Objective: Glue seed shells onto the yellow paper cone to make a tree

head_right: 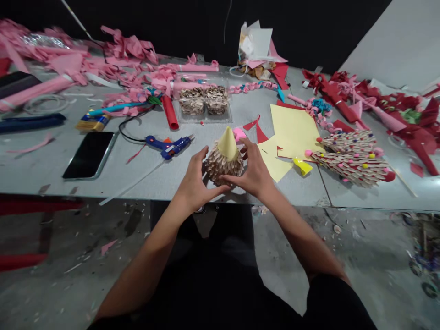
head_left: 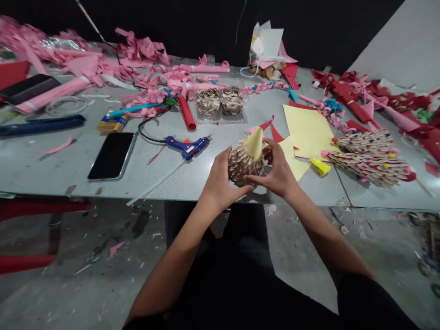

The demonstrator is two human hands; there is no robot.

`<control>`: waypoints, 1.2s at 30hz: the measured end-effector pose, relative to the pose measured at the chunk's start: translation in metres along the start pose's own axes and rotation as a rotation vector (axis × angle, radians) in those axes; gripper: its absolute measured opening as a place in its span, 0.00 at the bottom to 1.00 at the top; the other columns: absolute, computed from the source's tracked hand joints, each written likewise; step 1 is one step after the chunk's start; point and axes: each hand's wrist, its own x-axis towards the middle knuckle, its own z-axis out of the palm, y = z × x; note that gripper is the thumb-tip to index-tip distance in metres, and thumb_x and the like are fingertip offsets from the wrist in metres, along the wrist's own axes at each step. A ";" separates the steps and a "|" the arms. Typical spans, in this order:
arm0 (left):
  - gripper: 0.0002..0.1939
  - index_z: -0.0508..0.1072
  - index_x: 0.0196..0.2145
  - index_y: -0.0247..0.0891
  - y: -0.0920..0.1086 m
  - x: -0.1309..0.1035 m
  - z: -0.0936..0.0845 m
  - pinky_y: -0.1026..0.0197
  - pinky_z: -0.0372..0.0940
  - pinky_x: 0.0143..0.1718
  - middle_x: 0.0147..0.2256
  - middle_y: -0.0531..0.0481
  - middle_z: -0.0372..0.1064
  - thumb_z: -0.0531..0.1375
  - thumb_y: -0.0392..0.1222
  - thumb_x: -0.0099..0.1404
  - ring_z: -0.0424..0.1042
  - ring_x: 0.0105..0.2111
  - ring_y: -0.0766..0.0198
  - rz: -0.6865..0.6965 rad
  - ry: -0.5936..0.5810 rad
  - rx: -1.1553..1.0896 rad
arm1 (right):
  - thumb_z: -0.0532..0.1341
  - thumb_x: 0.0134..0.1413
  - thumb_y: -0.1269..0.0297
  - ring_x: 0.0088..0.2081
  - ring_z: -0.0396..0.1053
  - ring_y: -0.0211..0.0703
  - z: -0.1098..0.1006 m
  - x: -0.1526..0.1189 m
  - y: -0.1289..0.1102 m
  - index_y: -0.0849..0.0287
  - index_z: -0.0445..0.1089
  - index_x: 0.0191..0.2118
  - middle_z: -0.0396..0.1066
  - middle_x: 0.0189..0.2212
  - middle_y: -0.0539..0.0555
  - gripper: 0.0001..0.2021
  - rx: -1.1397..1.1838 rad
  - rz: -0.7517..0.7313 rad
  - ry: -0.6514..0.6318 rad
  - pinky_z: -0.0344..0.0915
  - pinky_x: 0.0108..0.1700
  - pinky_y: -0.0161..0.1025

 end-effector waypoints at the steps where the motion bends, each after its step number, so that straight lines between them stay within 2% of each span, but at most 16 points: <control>1: 0.69 0.50 0.83 0.46 0.000 0.001 0.002 0.27 0.65 0.77 0.77 0.27 0.59 0.85 0.59 0.58 0.63 0.79 0.29 0.007 -0.014 -0.011 | 0.86 0.42 0.36 0.58 0.76 0.67 0.000 -0.002 -0.002 0.46 0.58 0.80 0.71 0.65 0.65 0.64 -0.007 -0.009 0.013 0.79 0.61 0.69; 3: 0.68 0.48 0.84 0.47 0.002 0.000 0.002 0.28 0.65 0.77 0.77 0.27 0.60 0.83 0.61 0.61 0.64 0.78 0.30 0.004 -0.024 -0.024 | 0.85 0.42 0.32 0.59 0.76 0.68 -0.002 -0.007 -0.004 0.44 0.56 0.81 0.70 0.68 0.66 0.66 0.016 -0.029 0.003 0.80 0.60 0.69; 6: 0.65 0.47 0.84 0.49 0.005 -0.005 -0.004 0.29 0.65 0.78 0.79 0.28 0.58 0.81 0.61 0.66 0.64 0.78 0.32 -0.026 -0.021 -0.028 | 0.83 0.50 0.33 0.55 0.78 0.62 -0.007 -0.015 -0.005 0.42 0.52 0.82 0.72 0.70 0.65 0.63 0.087 -0.007 -0.043 0.80 0.57 0.66; 9: 0.60 0.50 0.84 0.54 0.007 -0.010 -0.015 0.30 0.65 0.78 0.80 0.33 0.60 0.80 0.53 0.68 0.65 0.78 0.34 -0.049 0.019 0.011 | 0.82 0.54 0.39 0.53 0.77 0.60 -0.012 -0.026 -0.009 0.39 0.53 0.81 0.76 0.66 0.62 0.58 0.102 0.034 -0.047 0.79 0.56 0.64; 13: 0.46 0.60 0.80 0.52 0.012 -0.013 -0.027 0.37 0.74 0.70 0.73 0.35 0.68 0.75 0.47 0.72 0.74 0.69 0.41 -0.064 0.115 0.072 | 0.80 0.58 0.45 0.55 0.77 0.61 -0.009 -0.037 -0.014 0.41 0.56 0.80 0.77 0.59 0.59 0.51 0.077 0.065 -0.008 0.80 0.55 0.64; 15: 0.41 0.62 0.78 0.50 0.015 -0.014 -0.029 0.41 0.76 0.68 0.70 0.36 0.71 0.72 0.46 0.75 0.76 0.67 0.45 -0.054 0.129 0.081 | 0.80 0.58 0.46 0.58 0.76 0.64 -0.005 -0.035 -0.012 0.41 0.56 0.80 0.75 0.61 0.61 0.51 0.059 0.042 0.033 0.80 0.59 0.68; 16: 0.40 0.63 0.78 0.49 0.017 -0.014 -0.028 0.41 0.76 0.68 0.69 0.36 0.71 0.72 0.45 0.75 0.76 0.66 0.46 -0.050 0.126 0.081 | 0.80 0.59 0.46 0.63 0.75 0.68 -0.003 -0.032 -0.010 0.41 0.55 0.81 0.73 0.65 0.63 0.52 0.053 0.016 0.046 0.78 0.64 0.71; 19: 0.46 0.62 0.79 0.50 0.019 -0.013 -0.024 0.39 0.73 0.71 0.70 0.36 0.70 0.77 0.50 0.72 0.75 0.68 0.44 -0.040 0.095 0.069 | 0.78 0.61 0.47 0.78 0.65 0.75 0.003 -0.020 -0.004 0.40 0.48 0.85 0.62 0.79 0.65 0.56 0.112 -0.041 -0.024 0.65 0.78 0.78; 21: 0.50 0.60 0.80 0.51 0.018 -0.012 -0.021 0.37 0.71 0.73 0.72 0.36 0.69 0.79 0.54 0.71 0.74 0.70 0.41 -0.037 0.068 0.065 | 0.77 0.63 0.48 0.79 0.65 0.73 0.005 -0.015 -0.002 0.40 0.45 0.86 0.60 0.81 0.64 0.56 0.179 -0.030 -0.094 0.63 0.80 0.77; 25: 0.54 0.57 0.82 0.53 0.014 -0.012 -0.020 0.34 0.67 0.77 0.77 0.35 0.64 0.79 0.62 0.70 0.69 0.75 0.37 -0.059 0.043 0.045 | 0.75 0.65 0.52 0.71 0.73 0.68 0.001 -0.019 -0.009 0.42 0.46 0.85 0.66 0.76 0.66 0.53 0.186 -0.036 -0.088 0.71 0.75 0.73; 30: 0.65 0.55 0.83 0.55 0.012 -0.007 -0.024 0.30 0.65 0.78 0.78 0.35 0.62 0.82 0.68 0.61 0.67 0.77 0.32 -0.090 -0.011 0.024 | 0.74 0.67 0.57 0.63 0.76 0.65 -0.010 -0.039 -0.027 0.44 0.51 0.83 0.71 0.65 0.64 0.48 0.132 0.024 -0.072 0.76 0.68 0.69; 33: 0.71 0.54 0.84 0.56 0.009 -0.001 -0.023 0.28 0.64 0.77 0.77 0.35 0.63 0.86 0.66 0.55 0.67 0.76 0.31 -0.103 -0.042 0.011 | 0.73 0.68 0.57 0.59 0.76 0.63 -0.012 -0.049 -0.039 0.43 0.53 0.83 0.72 0.61 0.62 0.45 0.133 0.073 -0.069 0.78 0.65 0.66; 36: 0.74 0.52 0.84 0.58 0.005 0.005 -0.020 0.28 0.64 0.77 0.77 0.35 0.63 0.88 0.60 0.53 0.68 0.76 0.31 -0.083 -0.091 -0.010 | 0.71 0.70 0.59 0.54 0.77 0.58 -0.015 -0.054 -0.046 0.41 0.54 0.81 0.74 0.53 0.57 0.41 0.160 0.134 -0.076 0.79 0.61 0.62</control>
